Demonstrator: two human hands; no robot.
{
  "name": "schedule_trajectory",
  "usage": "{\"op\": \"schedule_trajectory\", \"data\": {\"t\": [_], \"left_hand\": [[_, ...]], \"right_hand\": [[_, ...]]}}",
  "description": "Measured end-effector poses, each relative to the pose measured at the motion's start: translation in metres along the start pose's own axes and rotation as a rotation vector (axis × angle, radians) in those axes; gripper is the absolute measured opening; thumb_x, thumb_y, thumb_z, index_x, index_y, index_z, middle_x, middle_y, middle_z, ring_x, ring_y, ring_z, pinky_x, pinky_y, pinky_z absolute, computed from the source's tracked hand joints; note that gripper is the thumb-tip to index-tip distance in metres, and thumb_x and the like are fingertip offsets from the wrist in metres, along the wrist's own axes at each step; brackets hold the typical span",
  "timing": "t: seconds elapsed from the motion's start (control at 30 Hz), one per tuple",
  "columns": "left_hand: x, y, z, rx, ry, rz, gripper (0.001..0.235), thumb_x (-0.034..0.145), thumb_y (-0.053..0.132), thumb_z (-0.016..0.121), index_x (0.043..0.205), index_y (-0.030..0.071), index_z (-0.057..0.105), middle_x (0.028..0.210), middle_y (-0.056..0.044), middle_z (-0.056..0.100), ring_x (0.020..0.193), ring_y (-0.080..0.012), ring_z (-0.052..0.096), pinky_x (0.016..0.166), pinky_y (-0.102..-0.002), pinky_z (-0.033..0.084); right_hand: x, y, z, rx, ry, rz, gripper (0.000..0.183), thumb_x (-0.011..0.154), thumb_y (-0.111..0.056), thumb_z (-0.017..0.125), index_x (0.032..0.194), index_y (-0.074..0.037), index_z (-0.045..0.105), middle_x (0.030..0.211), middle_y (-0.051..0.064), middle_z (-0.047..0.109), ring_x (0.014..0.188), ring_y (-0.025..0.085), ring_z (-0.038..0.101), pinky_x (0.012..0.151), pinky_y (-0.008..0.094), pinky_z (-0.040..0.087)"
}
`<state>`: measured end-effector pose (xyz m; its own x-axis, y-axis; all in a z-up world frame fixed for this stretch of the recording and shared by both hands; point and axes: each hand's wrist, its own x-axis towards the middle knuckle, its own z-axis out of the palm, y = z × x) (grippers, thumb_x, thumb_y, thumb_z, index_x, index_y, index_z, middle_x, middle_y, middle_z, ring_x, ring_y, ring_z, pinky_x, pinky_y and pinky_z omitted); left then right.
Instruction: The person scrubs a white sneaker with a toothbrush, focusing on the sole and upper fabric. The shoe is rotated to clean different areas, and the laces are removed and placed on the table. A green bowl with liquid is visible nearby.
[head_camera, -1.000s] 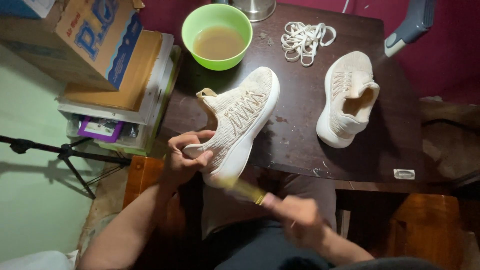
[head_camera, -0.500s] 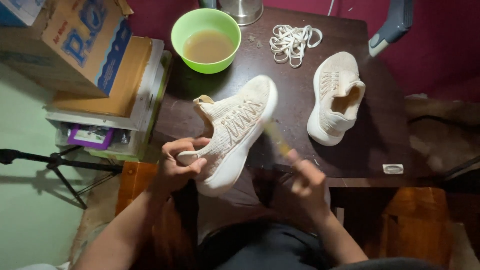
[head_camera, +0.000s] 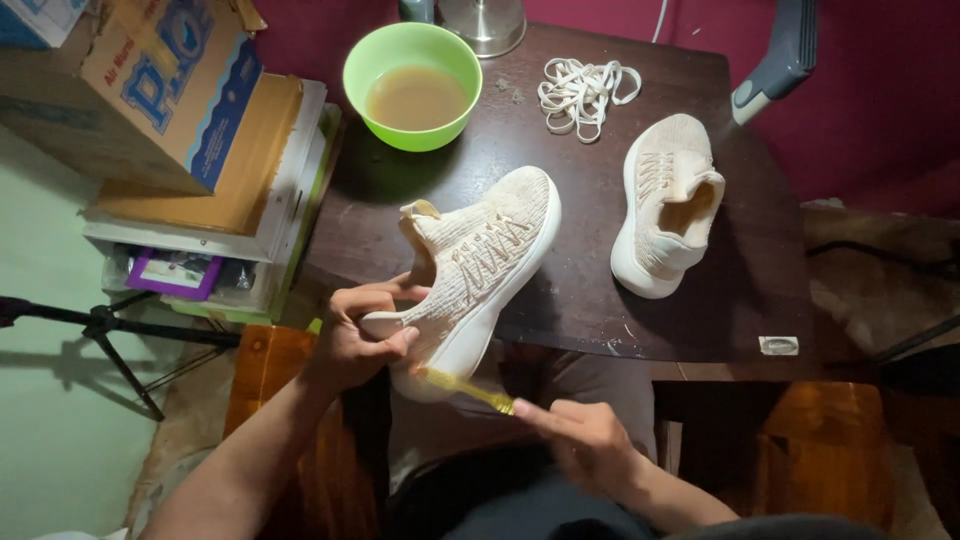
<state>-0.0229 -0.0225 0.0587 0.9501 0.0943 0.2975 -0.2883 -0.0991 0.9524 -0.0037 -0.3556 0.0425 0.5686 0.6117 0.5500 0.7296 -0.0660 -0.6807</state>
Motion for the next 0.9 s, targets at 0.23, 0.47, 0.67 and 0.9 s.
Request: {"op": "schedule_trajectory", "data": {"t": [0.23, 0.47, 0.67, 0.9], "left_hand": [[0.0, -0.003, 0.0, -0.019, -0.037, 0.077, 0.035, 0.071, 0.008, 0.083, 0.053, 0.003, 0.053, 0.101, -0.019, 0.08, 0.121, -0.0368, 0.067, 0.085, -0.042, 0.056], [0.004, 0.049, 0.017, 0.183, -0.063, 0.282, 0.033, 0.068, 0.01, 0.081, 0.053, 0.005, 0.052, 0.102, -0.023, 0.078, 0.095, -0.0456, 0.075, 0.068, -0.038, 0.057], [0.009, 0.08, 0.023, 0.226, -0.072, 0.357, 0.011, 0.065, 0.011, 0.08, 0.065, 0.008, 0.069, 0.078, -0.009, 0.075, 0.065, -0.0338, 0.071, 0.066, -0.035, 0.059], [0.007, 0.071, 0.029, 0.263, -0.097, 0.425, 0.02, 0.062, 0.01, 0.082, 0.057, 0.01, 0.063, 0.062, -0.007, 0.062, 0.058, -0.0338, 0.066, 0.064, -0.035, 0.059]], "right_hand": [[0.024, 0.004, -0.015, -0.178, 0.23, 0.202, 0.039, 0.084, -0.005, 0.051, 0.111, -0.01, 0.078, 0.079, 0.01, 0.075, 0.065, 0.029, 0.071, 0.065, 0.033, 0.057], [0.027, 0.04, -0.057, -0.43, 0.377, 0.367, 0.041, 0.093, 0.006, 0.059, 0.127, -0.009, 0.076, 0.104, 0.02, 0.077, 0.096, 0.033, 0.074, 0.081, 0.04, 0.058], [0.049, 0.014, -0.045, -0.308, 0.33, 0.329, 0.041, 0.091, 0.0, 0.058, 0.126, -0.012, 0.075, 0.074, 0.018, 0.073, 0.064, 0.03, 0.073, 0.059, 0.041, 0.056], [0.023, 0.048, -0.049, -0.379, 0.22, 0.334, 0.051, 0.085, 0.009, 0.06, 0.129, -0.012, 0.075, 0.068, 0.016, 0.072, 0.058, 0.034, 0.071, 0.056, 0.042, 0.055]]}}
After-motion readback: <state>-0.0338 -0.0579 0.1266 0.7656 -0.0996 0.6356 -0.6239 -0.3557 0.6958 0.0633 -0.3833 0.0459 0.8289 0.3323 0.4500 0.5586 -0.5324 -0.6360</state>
